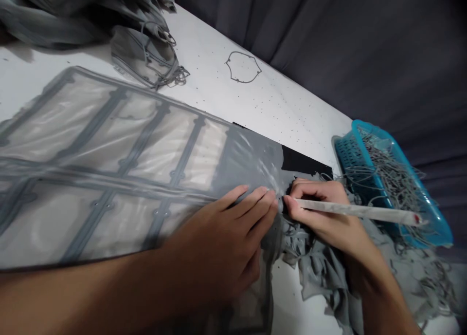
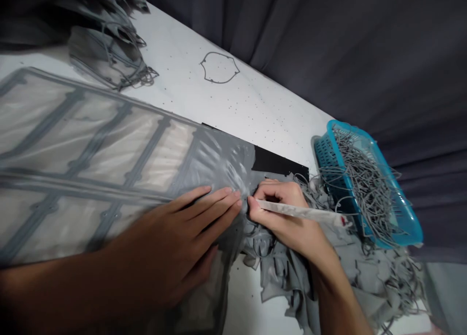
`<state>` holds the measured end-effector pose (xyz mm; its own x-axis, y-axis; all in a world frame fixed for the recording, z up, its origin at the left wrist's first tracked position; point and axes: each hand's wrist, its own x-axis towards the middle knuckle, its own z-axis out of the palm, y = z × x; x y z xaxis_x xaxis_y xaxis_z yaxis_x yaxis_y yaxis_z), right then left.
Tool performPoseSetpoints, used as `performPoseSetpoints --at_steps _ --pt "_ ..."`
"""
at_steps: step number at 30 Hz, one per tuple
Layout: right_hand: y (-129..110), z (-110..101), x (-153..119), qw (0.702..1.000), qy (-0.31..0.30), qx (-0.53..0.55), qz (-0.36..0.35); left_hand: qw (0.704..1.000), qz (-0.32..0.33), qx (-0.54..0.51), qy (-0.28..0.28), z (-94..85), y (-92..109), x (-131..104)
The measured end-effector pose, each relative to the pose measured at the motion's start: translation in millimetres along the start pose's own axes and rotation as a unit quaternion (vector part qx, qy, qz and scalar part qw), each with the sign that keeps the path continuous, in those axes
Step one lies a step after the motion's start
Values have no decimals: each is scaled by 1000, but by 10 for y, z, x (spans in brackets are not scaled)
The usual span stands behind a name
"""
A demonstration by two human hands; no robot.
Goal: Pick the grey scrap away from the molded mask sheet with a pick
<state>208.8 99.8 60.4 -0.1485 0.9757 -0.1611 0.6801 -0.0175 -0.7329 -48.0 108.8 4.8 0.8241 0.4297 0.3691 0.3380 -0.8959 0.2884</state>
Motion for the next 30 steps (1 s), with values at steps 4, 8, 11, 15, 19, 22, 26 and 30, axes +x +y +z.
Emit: performPoseSetpoints --at_steps 4,8,11,15,19,22,26,30 --pt "-7 -26 -4 1000 4 -20 7 1000 2 0 -9 -11 -9 2" --pt "-10 -15 3 999 34 -31 2 1000 12 11 -6 -6 -7 -5" --pt "-4 12 -5 998 46 -40 11 999 25 23 2 -5 0 -10" --pt "34 36 -28 998 50 -37 21 1000 25 16 -4 -6 7 -14" --pt "60 36 -33 998 50 -32 21 1000 26 18 4 0 9 -20" --pt "49 35 -24 998 58 -30 20 999 22 22 10 -1 14 -20" --pt "11 28 -19 996 84 -33 -22 999 40 34 8 -19 30 -15" --pt "-40 37 -28 994 68 -36 -82 994 91 65 15 -34 55 -33"
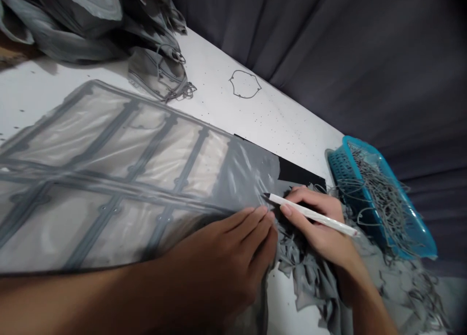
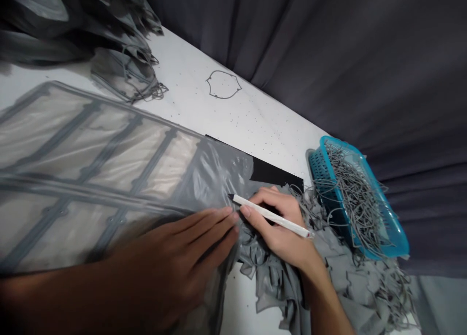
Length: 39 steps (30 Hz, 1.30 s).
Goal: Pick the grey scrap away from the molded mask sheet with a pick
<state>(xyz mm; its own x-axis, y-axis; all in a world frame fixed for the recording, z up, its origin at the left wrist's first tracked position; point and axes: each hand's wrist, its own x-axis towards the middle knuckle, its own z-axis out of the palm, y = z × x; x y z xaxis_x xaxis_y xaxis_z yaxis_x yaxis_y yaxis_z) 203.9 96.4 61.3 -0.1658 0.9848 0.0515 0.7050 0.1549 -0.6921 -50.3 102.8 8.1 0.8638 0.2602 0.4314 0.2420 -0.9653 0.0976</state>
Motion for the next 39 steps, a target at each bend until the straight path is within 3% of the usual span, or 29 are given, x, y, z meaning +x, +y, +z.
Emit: performPoseSetpoints --at_steps 10,21,26,39 --pt "-37 102 19 997 -71 13 -39 994 10 103 34 -121 82 -28" --pt "35 124 -24 993 -70 -41 -84 992 11 123 26 -129 70 -12" --pt "24 133 -77 987 -63 -83 -123 993 -1 119 -7 -147 107 -6" --pt "49 122 -115 984 -79 -82 -138 993 -2 115 7 -117 99 -14"
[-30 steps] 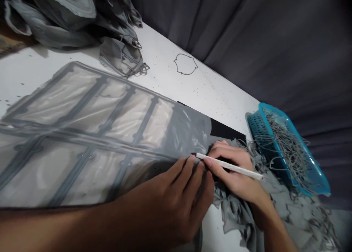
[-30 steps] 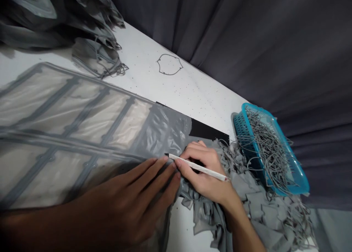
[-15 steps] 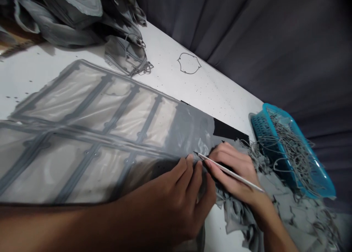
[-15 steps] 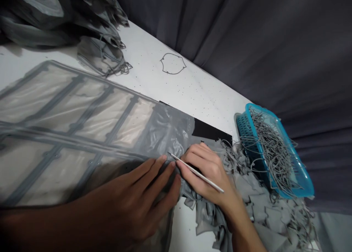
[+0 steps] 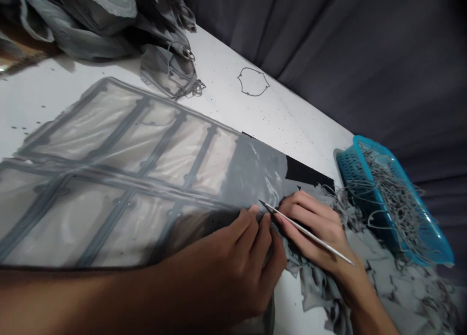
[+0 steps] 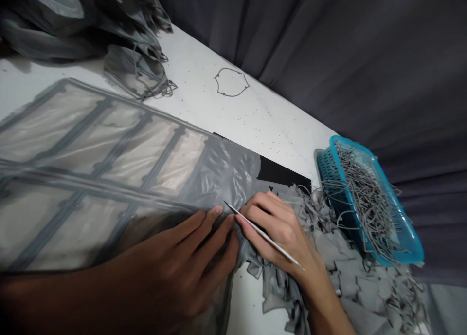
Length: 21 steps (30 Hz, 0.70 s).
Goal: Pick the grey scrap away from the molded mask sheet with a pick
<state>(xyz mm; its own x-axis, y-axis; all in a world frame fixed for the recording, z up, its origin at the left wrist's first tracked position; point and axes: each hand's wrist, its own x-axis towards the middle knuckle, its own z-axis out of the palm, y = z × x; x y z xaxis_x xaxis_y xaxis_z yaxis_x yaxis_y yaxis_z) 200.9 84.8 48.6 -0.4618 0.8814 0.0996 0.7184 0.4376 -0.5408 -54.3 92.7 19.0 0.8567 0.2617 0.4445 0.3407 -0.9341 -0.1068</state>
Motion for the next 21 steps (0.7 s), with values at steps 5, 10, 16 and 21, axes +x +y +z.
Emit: performPoseSetpoints --at_steps 5,10,16,21 --pt "11 5 -4 1000 1 -3 2 1000 13 0 5 0 -9 1" --pt "-19 -6 28 999 -2 -35 -15 1000 -15 -15 5 5 25 -1" --pt "-72 -4 71 981 10 -167 -103 1000 -3 -9 16 24 1 2" --pt "-116 28 86 958 17 -245 -144 999 12 5 48 67 -28 1"
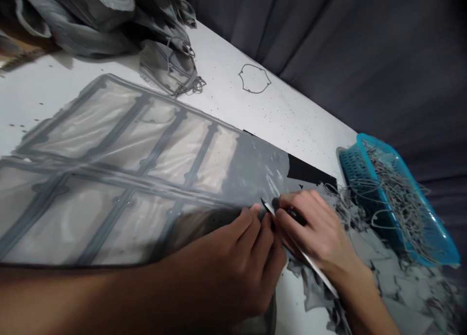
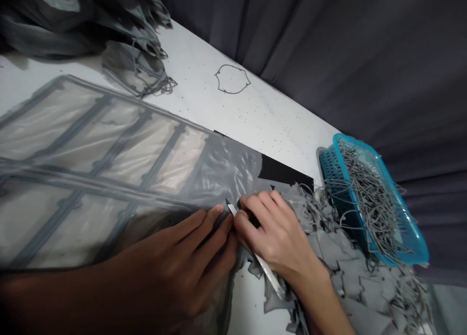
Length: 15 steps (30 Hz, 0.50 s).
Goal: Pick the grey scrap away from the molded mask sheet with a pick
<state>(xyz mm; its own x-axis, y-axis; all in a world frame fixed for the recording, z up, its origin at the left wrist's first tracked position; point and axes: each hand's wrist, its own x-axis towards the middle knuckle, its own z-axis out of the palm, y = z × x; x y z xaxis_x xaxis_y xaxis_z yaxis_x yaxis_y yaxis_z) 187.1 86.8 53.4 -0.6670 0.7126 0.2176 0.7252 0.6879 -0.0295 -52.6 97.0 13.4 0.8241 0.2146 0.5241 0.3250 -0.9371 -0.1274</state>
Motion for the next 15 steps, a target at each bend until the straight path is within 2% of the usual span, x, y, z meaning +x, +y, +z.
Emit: performPoseSetpoints --at_steps 9,15 --pt "-30 6 -9 999 -2 -28 -30 1000 -9 -6 -5 0 -9 22" --pt "-33 28 -14 998 27 -11 -49 1000 -10 -4 -1 -1 -10 18"
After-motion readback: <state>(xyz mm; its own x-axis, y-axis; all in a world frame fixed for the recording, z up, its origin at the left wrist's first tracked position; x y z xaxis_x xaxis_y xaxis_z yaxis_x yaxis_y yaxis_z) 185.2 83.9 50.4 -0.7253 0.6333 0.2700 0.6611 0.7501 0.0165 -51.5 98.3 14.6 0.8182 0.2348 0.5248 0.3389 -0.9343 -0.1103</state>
